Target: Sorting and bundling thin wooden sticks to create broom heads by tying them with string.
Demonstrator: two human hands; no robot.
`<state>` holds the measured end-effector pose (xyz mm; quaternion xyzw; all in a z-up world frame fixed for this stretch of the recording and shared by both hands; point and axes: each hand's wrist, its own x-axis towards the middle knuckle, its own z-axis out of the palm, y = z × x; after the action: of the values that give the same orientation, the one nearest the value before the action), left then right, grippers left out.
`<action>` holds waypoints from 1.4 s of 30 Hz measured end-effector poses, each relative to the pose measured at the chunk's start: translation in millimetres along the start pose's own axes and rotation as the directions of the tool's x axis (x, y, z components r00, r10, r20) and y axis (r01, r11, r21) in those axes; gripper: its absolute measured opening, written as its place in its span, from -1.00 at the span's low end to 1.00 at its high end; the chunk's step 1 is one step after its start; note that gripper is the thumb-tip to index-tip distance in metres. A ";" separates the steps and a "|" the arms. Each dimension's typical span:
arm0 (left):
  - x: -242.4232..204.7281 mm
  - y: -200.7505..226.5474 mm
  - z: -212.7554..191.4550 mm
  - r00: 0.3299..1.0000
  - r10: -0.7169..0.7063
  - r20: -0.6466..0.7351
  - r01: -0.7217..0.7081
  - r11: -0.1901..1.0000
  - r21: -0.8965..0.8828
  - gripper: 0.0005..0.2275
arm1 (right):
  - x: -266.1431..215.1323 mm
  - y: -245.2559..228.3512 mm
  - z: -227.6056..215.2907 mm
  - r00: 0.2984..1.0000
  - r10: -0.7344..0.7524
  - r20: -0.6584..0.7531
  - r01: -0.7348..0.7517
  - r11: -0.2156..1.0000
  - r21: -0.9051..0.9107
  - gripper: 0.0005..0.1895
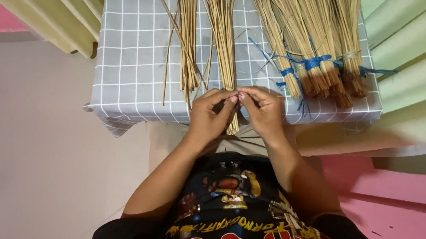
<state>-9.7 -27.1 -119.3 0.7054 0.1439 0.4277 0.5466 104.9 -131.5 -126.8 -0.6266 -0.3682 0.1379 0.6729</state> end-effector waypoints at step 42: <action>9.4 26.5 -10.7 0.955 -0.195 0.222 0.145 0.964 0.222 -0.83 | 8.6 -15.7 -23.0 0.801 -0.474 0.365 0.593 0.709 -0.381 -0.87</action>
<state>-19.3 -23.4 -91.0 0.7892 0.1796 0.2728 0.5200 121.9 -145.7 -107.9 -0.6162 -0.6353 -0.0843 0.4578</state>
